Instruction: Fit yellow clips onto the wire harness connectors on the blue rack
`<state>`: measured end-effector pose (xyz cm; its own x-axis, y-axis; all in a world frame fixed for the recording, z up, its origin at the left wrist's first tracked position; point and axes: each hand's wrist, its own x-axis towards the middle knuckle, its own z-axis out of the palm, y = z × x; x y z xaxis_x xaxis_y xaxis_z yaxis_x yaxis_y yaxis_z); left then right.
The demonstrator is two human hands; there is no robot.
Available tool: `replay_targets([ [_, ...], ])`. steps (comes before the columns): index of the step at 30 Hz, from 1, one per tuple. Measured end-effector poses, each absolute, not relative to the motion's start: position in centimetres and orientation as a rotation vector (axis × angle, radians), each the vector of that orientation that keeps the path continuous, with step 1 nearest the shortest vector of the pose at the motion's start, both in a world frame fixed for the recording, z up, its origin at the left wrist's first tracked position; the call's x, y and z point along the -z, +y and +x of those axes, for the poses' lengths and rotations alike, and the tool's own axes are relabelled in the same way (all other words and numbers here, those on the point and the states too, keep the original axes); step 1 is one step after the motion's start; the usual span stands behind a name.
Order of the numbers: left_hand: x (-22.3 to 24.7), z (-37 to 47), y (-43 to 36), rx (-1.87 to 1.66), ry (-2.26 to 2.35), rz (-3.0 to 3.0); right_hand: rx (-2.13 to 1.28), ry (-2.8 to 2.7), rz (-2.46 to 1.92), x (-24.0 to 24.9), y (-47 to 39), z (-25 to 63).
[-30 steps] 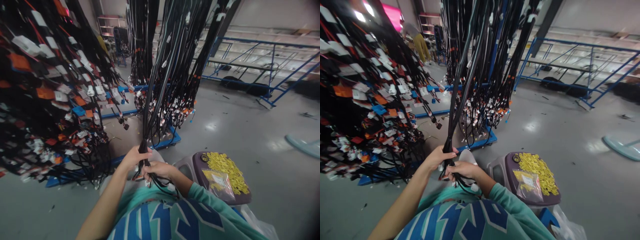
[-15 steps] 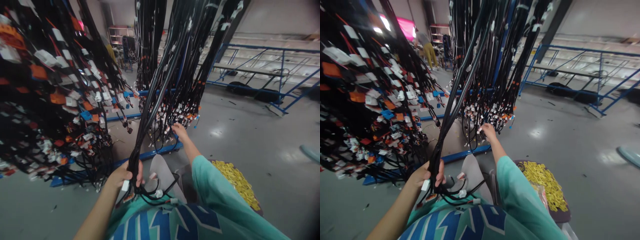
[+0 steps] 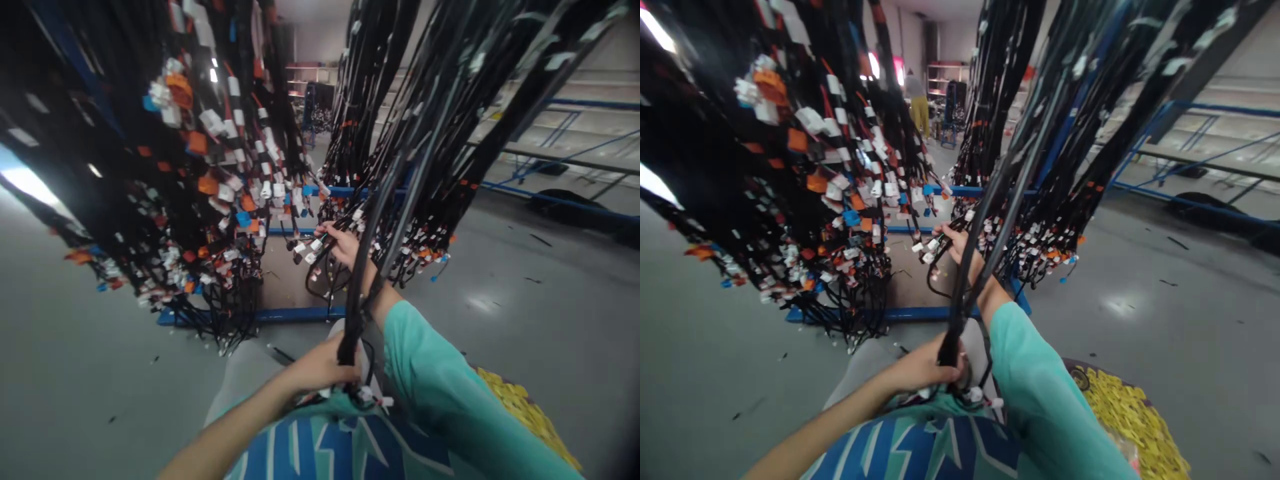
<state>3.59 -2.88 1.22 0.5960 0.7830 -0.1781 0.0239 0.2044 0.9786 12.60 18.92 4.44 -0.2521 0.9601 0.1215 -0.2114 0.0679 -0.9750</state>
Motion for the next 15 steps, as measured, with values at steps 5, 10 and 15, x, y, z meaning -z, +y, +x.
replay_targets([
  [5,-0.9,3.8,-3.2,-0.594,0.830,1.521,-1.720,-1.129,-0.497,-7.5,14.5,9.7],
  [10,-1.5,0.1,-3.1,-0.791,0.948,1.420,-1.716,-1.095,-0.445,-8.9,11.2,9.9],
  [15,-2.1,-2.8,-2.7,-1.115,0.986,1.249,-1.697,-1.002,-0.403,-9.9,9.7,9.6],
])
